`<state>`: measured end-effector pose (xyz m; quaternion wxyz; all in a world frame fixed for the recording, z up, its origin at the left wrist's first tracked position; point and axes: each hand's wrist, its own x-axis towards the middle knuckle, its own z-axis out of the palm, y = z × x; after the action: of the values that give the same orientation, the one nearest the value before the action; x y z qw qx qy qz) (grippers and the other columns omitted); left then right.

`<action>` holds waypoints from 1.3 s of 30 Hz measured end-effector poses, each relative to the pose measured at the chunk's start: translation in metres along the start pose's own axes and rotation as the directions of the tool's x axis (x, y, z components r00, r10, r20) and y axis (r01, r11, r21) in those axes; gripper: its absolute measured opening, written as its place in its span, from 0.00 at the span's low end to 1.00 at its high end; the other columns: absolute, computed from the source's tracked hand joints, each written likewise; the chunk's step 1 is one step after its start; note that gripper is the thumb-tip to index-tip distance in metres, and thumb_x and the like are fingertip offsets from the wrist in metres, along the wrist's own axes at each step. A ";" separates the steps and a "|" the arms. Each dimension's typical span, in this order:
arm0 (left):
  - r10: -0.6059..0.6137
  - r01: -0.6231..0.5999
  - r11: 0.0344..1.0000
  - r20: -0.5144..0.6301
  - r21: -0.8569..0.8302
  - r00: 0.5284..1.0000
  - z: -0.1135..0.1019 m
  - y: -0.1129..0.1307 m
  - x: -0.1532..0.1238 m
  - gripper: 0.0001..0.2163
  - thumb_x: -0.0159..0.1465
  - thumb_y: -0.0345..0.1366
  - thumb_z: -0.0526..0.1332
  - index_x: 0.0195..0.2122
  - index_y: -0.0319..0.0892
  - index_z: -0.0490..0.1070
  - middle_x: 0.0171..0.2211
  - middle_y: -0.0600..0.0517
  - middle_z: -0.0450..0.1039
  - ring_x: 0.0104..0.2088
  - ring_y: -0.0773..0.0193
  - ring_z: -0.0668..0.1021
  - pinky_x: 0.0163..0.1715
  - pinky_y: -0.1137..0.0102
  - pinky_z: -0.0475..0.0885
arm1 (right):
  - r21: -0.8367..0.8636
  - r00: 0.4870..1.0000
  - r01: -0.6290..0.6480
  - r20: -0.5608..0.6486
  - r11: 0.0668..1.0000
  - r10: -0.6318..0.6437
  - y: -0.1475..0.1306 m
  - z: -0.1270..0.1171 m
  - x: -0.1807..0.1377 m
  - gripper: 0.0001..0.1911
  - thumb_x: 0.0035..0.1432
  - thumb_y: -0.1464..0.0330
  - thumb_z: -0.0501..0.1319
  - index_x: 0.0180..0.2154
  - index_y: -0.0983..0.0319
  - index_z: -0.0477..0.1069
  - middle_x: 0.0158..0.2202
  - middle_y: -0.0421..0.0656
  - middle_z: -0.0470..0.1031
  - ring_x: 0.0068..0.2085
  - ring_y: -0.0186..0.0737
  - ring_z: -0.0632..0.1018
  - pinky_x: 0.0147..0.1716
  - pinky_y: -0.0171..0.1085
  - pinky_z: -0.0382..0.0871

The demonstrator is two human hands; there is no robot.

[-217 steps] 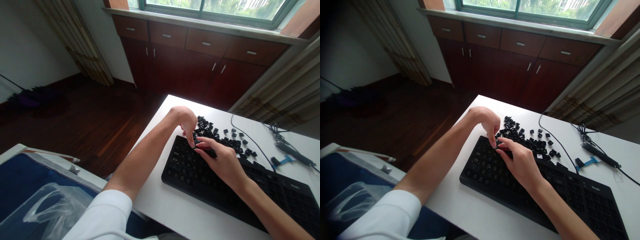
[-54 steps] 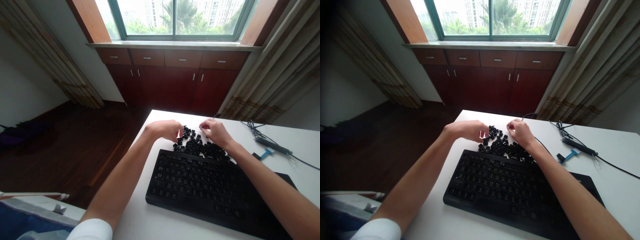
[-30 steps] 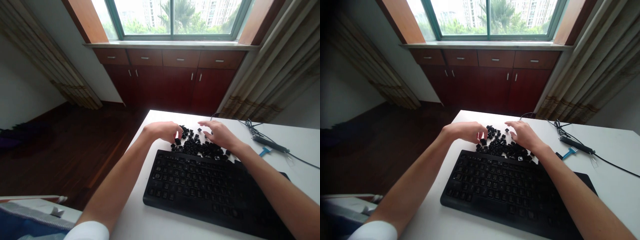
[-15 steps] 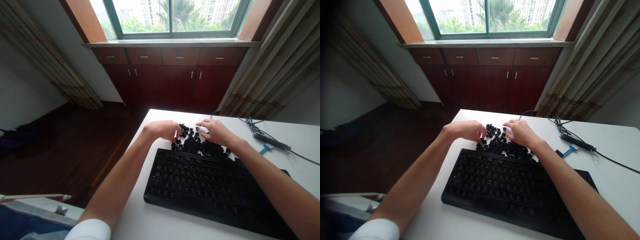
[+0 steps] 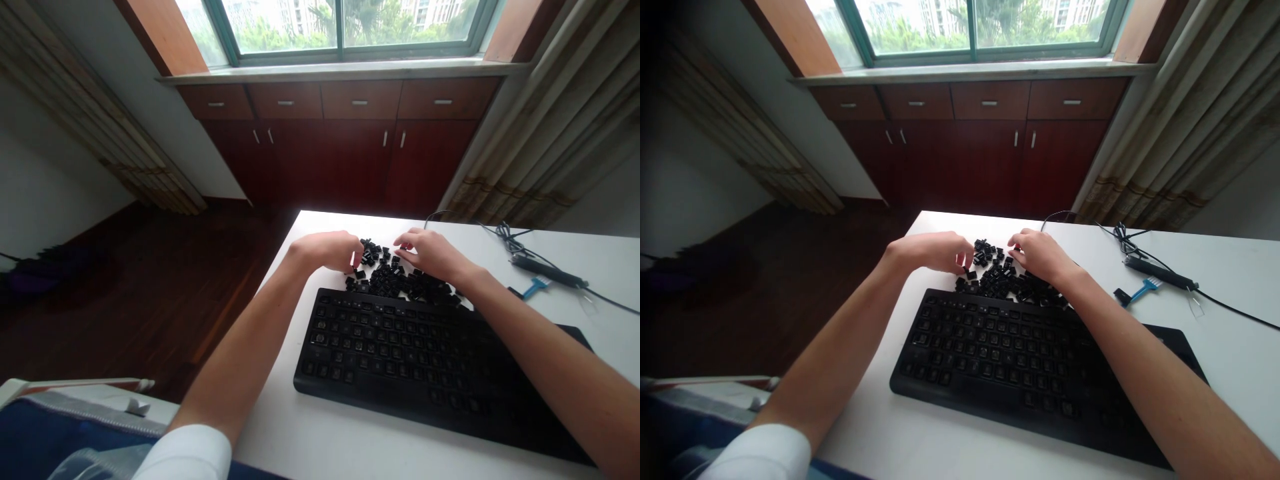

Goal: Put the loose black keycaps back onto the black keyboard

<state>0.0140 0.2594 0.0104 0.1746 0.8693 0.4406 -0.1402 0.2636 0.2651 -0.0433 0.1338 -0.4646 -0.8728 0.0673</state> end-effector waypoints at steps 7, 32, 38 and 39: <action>0.013 -0.013 1.000 -0.013 0.008 1.000 0.003 -0.002 0.004 0.12 0.56 0.37 0.68 0.42 0.47 0.79 0.38 0.51 0.80 0.34 0.62 0.78 0.31 0.72 0.68 | 0.057 1.000 0.003 -0.021 0.998 -0.002 0.002 -0.004 -0.005 0.13 0.62 0.64 0.63 0.48 0.58 0.77 0.43 0.45 0.80 0.39 0.43 0.79 0.40 0.40 0.72; -0.032 0.033 0.997 0.005 -0.068 0.999 -0.005 -0.018 -0.005 0.14 0.58 0.38 0.64 0.45 0.45 0.77 0.44 0.50 0.79 0.38 0.62 0.79 0.34 0.72 0.70 | 0.019 0.999 0.021 -0.032 1.000 -0.020 -0.025 -0.030 -0.043 0.12 0.66 0.64 0.59 0.45 0.58 0.78 0.47 0.45 0.80 0.43 0.45 0.80 0.43 0.40 0.71; 0.000 0.001 0.998 0.011 -0.071 1.000 -0.002 -0.020 -0.003 0.13 0.59 0.38 0.62 0.45 0.47 0.78 0.45 0.51 0.80 0.36 0.63 0.79 0.32 0.72 0.70 | -0.018 0.999 0.007 -0.038 1.000 -0.007 -0.022 -0.029 -0.048 0.13 0.66 0.65 0.58 0.49 0.59 0.77 0.48 0.47 0.79 0.44 0.47 0.80 0.44 0.42 0.71; -0.003 0.003 0.998 0.011 -0.068 1.000 -0.002 -0.020 -0.002 0.13 0.59 0.38 0.62 0.45 0.47 0.78 0.45 0.51 0.80 0.36 0.63 0.79 0.31 0.72 0.70 | -0.023 0.999 -0.005 -0.040 1.000 0.004 -0.019 -0.028 -0.047 0.14 0.66 0.66 0.58 0.49 0.59 0.76 0.49 0.47 0.79 0.45 0.48 0.79 0.45 0.43 0.71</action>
<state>-0.0037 0.2699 0.0092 0.2060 0.8615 0.4454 -0.1301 0.2820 0.2149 -0.0201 0.1455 -0.4695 -0.8695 0.0483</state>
